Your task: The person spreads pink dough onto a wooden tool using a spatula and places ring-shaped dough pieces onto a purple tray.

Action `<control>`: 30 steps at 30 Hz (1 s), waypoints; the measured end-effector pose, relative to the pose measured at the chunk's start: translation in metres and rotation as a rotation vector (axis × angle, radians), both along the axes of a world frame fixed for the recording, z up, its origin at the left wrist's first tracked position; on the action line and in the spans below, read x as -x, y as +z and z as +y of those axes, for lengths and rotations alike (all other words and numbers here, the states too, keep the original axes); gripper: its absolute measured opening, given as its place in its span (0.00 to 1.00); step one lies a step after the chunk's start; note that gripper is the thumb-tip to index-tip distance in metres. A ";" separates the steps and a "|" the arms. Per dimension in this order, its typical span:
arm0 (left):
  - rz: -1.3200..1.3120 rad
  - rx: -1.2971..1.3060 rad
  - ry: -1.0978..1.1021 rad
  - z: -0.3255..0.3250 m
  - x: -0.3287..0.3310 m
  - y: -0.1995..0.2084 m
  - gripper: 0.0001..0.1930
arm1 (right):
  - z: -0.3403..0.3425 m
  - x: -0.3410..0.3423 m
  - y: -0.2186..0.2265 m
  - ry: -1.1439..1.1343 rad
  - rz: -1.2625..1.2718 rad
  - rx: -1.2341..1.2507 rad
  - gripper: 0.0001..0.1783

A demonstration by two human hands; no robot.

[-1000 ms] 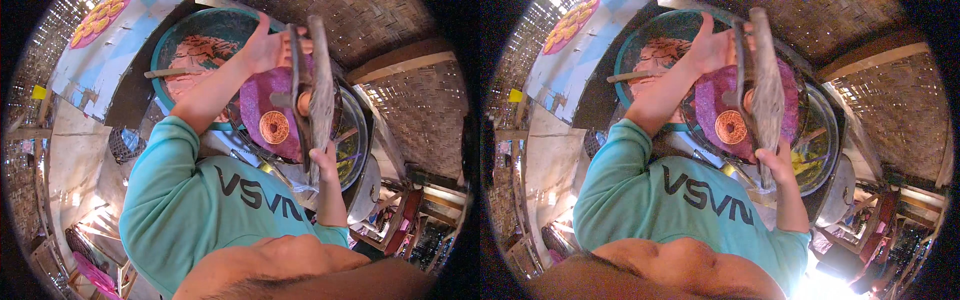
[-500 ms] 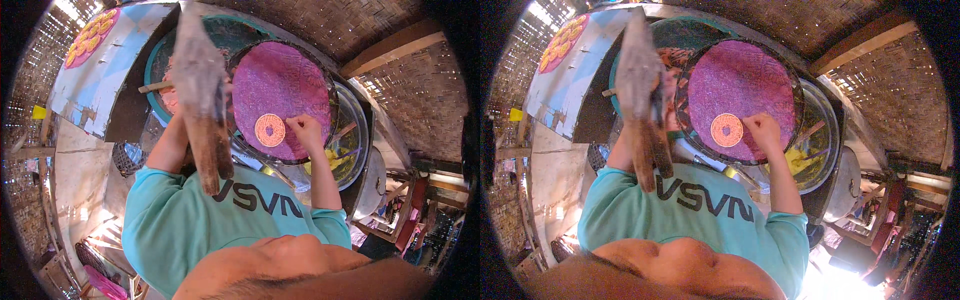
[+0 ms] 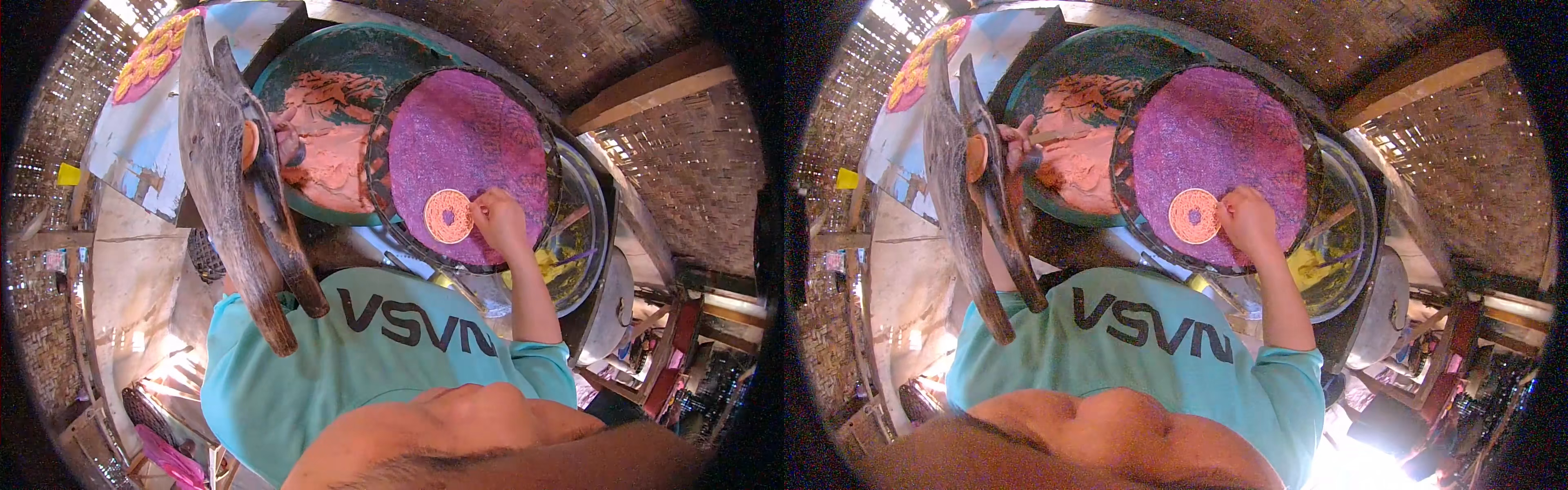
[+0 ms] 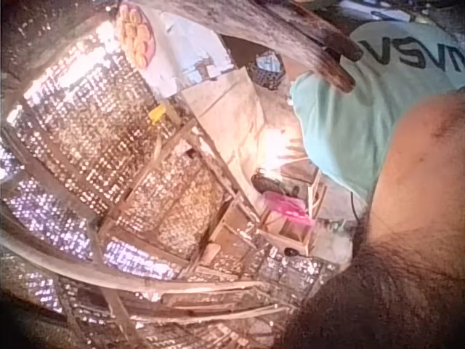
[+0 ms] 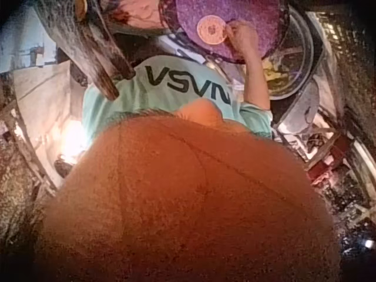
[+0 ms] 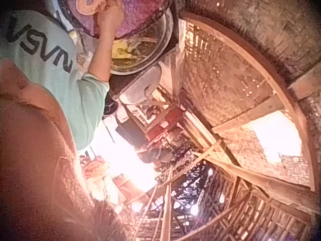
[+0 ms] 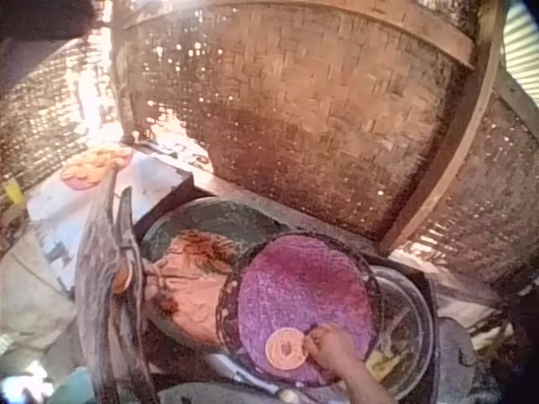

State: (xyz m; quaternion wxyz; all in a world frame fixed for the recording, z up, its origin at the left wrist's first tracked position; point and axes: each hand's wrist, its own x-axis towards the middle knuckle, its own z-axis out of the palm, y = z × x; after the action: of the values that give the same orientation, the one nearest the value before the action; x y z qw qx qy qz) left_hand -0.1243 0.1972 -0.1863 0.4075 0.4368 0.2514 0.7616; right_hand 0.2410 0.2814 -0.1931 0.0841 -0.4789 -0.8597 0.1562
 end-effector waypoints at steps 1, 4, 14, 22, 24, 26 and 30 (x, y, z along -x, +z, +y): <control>0.007 -0.016 -0.002 0.004 0.000 -0.001 0.16 | -0.002 0.001 0.006 0.000 -0.013 -0.024 0.11; 0.008 -0.037 -0.006 0.005 0.002 -0.002 0.15 | 0.000 0.004 0.021 -0.011 0.047 -0.057 0.11; 0.080 -0.032 0.040 0.009 -0.008 0.009 0.16 | 0.046 0.051 0.000 -0.066 0.097 -0.201 0.12; 0.127 0.060 0.126 0.007 -0.018 0.012 0.20 | 0.048 0.049 -0.009 -0.078 -0.019 -0.093 0.13; 0.172 0.087 0.161 0.009 -0.022 0.017 0.21 | 0.045 0.045 -0.005 -0.072 0.012 -0.115 0.13; 0.248 0.122 0.212 0.011 -0.029 0.023 0.22 | 0.040 0.042 0.001 -0.090 0.081 -0.157 0.14; 0.686 0.190 0.435 0.026 -0.055 0.038 0.24 | 0.009 0.050 0.040 0.085 0.558 0.050 0.22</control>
State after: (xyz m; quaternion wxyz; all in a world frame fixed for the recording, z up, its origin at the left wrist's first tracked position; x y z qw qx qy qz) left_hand -0.0690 0.2229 -0.1478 0.1681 0.5623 0.5281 0.6137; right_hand 0.1911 0.2900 -0.1534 0.2991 -0.3829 -0.8185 0.3065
